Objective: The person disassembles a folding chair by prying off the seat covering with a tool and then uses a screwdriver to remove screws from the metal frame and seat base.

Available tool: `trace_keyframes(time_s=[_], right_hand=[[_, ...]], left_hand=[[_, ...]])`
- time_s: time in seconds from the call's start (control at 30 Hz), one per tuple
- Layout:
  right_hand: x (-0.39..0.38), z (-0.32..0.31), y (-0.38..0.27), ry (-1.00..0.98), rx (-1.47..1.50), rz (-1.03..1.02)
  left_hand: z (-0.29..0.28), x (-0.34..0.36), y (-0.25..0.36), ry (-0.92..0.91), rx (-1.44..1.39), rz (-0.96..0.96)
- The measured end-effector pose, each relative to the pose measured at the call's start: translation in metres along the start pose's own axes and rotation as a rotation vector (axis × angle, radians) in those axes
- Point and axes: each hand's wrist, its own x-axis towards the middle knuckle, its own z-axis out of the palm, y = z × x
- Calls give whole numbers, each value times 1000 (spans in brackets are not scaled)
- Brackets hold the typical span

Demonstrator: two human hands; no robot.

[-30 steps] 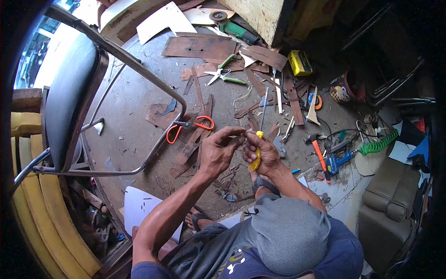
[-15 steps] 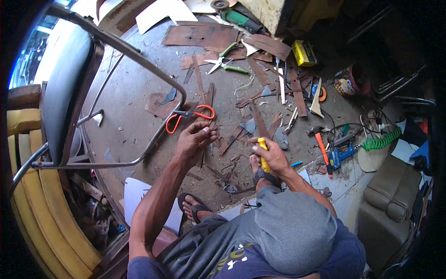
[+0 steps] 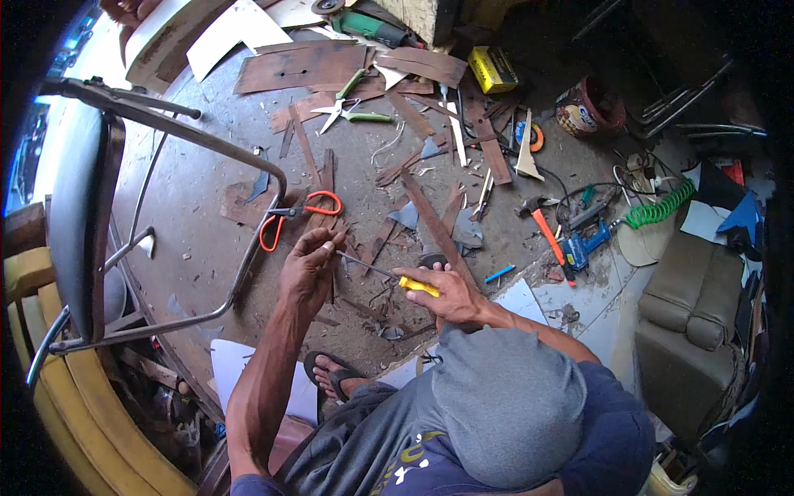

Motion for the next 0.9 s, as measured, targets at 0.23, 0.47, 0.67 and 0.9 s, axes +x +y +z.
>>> trace_keyframes(time_s=[0.23, 0.47, 0.67, 0.9], right_hand=[[2, 6, 0, 175, 176, -148], [4, 8, 2, 184, 228, -88], [7, 11, 6, 247, 234, -208], [11, 10, 1, 249, 219, -224]], left_hand=[[19, -1, 4, -51, -64, 67], [6, 1, -7, -58, -4, 142], [15, -7, -6, 5, 14, 196], [14, -7, -4, 25, -12, 239]])
